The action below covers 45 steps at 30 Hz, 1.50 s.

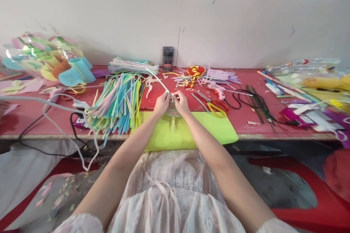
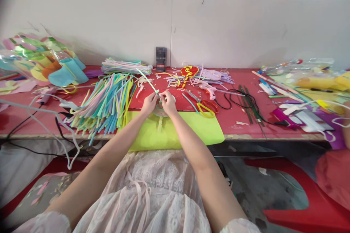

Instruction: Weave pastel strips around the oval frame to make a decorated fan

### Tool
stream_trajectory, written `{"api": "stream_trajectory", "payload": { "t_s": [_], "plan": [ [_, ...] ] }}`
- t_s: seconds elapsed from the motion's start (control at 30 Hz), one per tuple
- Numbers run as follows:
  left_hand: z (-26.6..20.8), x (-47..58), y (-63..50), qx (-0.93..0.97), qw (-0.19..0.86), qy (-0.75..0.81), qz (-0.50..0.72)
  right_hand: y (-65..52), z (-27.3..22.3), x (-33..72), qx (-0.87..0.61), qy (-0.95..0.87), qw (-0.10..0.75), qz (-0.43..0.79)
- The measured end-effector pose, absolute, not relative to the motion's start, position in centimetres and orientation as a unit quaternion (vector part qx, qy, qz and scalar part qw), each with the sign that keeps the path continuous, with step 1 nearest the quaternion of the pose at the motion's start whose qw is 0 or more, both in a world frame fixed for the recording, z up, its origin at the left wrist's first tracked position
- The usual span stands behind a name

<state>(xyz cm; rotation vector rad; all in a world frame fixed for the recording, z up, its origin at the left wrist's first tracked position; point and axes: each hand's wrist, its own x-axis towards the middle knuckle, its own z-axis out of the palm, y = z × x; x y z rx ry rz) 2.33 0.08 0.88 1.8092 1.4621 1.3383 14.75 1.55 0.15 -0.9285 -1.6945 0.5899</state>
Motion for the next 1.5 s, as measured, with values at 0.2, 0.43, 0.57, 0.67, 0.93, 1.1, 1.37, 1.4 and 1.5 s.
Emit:
{"api": "stream_trajectory", "payload": {
  "t_s": [0.2,0.43,0.57,0.67,0.93,1.1,1.37,1.4,1.5],
  "plan": [
    [0.7,2.3,0.2,0.659,0.184,0.533,0.497,1.5,0.0,14.6,-0.404,-0.711,0.527,0.233],
    [1.0,2.0,0.3,0.697,0.159,0.512,0.477,1.9,0.2,15.1,-0.379,-0.721,0.508,0.278],
    [1.2,1.4,0.4,0.725,0.132,0.511,0.443,2.0,0.6,15.5,-0.372,-0.720,0.491,0.321],
    [1.2,1.1,0.6,0.741,0.111,0.507,0.425,2.1,0.5,15.6,-0.373,-0.716,0.485,0.338],
    [0.8,1.2,0.7,0.726,0.143,0.496,0.455,2.2,0.2,15.6,-0.372,-0.707,0.490,0.348],
    [0.3,1.3,1.2,0.704,0.196,0.490,0.476,2.1,0.4,15.7,-0.362,-0.705,0.496,0.353],
    [0.1,1.2,1.4,0.716,0.224,0.469,0.467,2.1,0.7,16.0,-0.353,-0.707,0.505,0.347],
    [0.1,1.2,1.4,0.717,0.220,0.471,0.464,2.2,0.7,16.0,-0.353,-0.707,0.506,0.346],
    [0.2,1.2,1.3,0.718,0.202,0.487,0.454,2.2,0.5,15.9,-0.358,-0.709,0.503,0.343]
  ]
}}
